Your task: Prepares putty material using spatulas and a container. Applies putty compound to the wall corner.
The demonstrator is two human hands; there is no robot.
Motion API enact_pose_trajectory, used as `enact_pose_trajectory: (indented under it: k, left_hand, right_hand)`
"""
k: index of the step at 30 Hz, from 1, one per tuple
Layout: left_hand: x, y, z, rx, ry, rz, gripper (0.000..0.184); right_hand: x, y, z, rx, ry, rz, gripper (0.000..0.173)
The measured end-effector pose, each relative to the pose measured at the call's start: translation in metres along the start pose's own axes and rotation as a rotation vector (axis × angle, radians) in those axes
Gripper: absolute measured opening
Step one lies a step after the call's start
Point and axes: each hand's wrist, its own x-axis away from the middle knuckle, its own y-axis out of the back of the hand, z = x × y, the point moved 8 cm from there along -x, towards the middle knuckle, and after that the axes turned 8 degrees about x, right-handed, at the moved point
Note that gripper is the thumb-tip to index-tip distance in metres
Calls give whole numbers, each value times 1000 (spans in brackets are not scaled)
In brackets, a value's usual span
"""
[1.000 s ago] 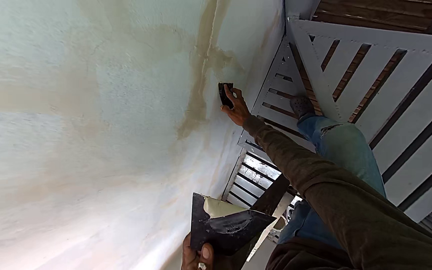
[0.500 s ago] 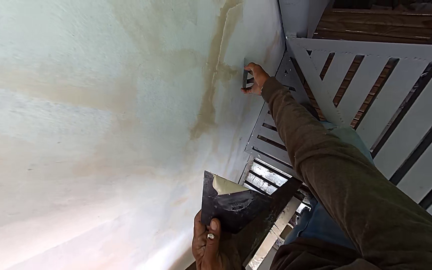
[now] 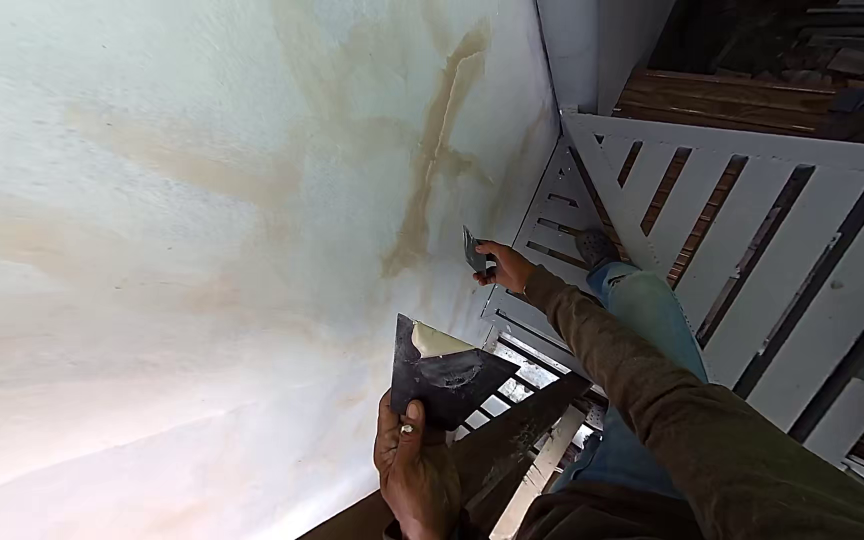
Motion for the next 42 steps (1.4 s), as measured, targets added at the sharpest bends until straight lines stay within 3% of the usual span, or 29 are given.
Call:
enact_pose_trajectory:
  k: [2, 8, 11, 15, 19, 22, 25, 28, 31, 34, 37, 42]
  left_hand:
    - [-1, 0, 1, 6, -3, -24, 30]
    - [-2, -1, 3, 49, 24, -60, 29]
    - [-3, -3, 6, 77, 74, -73, 29]
    - [0, -8, 14, 151, 212, -54, 28]
    - [20, -23, 14, 251, 429, -11, 23]
    - [47, -41, -2, 315, 472, 107, 24]
    - [69, -46, -8, 413, 448, 219, 33]
    - [86, -46, 4, 489, 445, 245, 35]
    - [99, -35, 19, 532, 485, 224, 36]
    - [116, -23, 39, 558, 556, 207, 34]
    - [137, -17, 59, 506, 622, 231, 33]
    - [177, -2, 92, 409, 735, 237, 34]
  right_hand:
    - [7, 19, -10, -107, 1, 11, 51]
    - [71, 33, 18, -243, 178, 106, 58]
    - [111, 33, 31, -159, 253, 33, 58]
    - [167, 33, 47, -68, 378, -168, 41]
    - [220, 35, 69, 85, 542, -298, 42]
    - [251, 38, 91, 224, 657, -374, 46]
    - [274, 29, 116, 329, 744, -391, 58]
    - [303, 25, 130, 407, 824, -392, 54]
    - [318, 11, 135, 398, 930, -242, 47]
    - [321, 2, 126, 223, 935, -65, 49]
    - [321, 3, 113, 118, 879, -22, 57]
    - [321, 29, 76, 235, 753, -101, 36]
